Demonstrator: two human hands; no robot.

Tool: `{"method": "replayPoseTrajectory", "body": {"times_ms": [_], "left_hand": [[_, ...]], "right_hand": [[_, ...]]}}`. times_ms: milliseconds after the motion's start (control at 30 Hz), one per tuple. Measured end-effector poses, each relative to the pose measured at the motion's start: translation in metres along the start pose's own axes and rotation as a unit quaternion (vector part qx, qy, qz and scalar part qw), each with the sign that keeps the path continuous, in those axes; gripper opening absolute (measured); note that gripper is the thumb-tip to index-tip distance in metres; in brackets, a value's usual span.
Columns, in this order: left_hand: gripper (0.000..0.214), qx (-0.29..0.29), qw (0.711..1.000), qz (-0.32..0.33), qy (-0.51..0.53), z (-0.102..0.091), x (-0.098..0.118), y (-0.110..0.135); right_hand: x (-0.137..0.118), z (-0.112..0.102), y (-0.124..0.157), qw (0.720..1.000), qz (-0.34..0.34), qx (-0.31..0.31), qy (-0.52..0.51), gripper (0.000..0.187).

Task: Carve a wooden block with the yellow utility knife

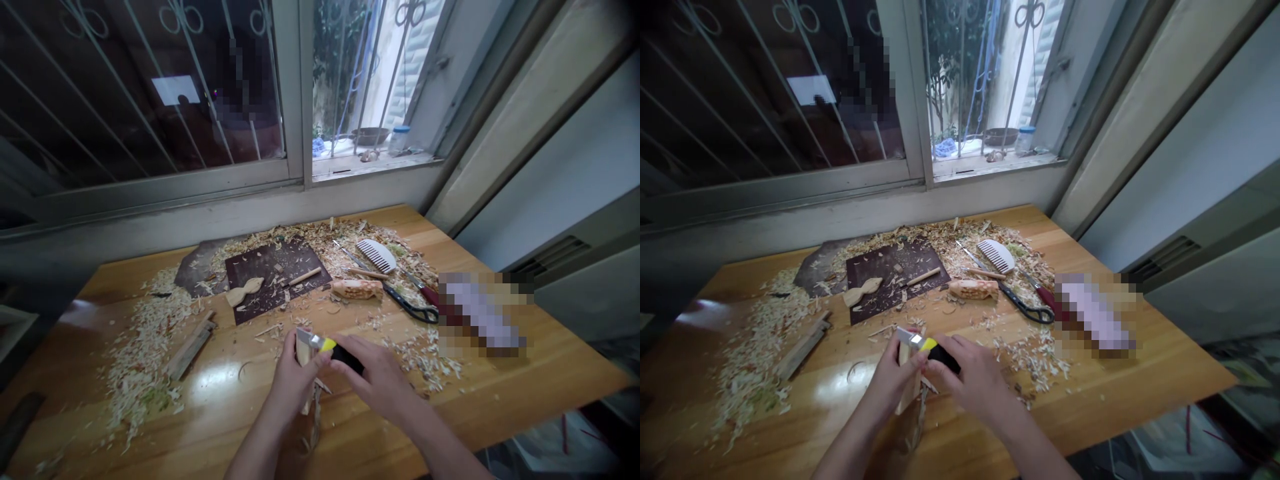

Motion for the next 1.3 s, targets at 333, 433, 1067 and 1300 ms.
{"method": "replayPoseTrajectory", "body": {"times_ms": [333,433,1067,1300], "left_hand": [[0.053,-0.087,0.994,-0.048,0.043,0.003,-0.003,0.008],[0.052,-0.075,0.996,-0.039,0.035,0.003,-0.002,0.008],[0.044,0.013,0.985,-0.086,0.149,0.009,-0.010,0.008],[0.048,0.064,0.955,-0.198,0.213,0.004,-0.014,0.011]], "right_hand": [[0.002,-0.023,0.001,0.991,-0.062,-0.084,0.080,0.029],[0.001,-0.021,0.002,0.992,-0.060,-0.080,0.080,0.026],[-0.004,0.003,0.005,0.998,-0.014,-0.053,0.018,0.031],[0.031,-0.009,0.016,1.000,0.015,0.023,-0.009,0.041]]}}
Point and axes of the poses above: each hand's wrist, its own y-axis away from the middle knuckle, its own z-axis out of the palm, x = y × z, the point moved 3 cm from there along -y, towards the middle knuckle, and after that the axes turned 7 degrees about y, right-handed, at the moved point
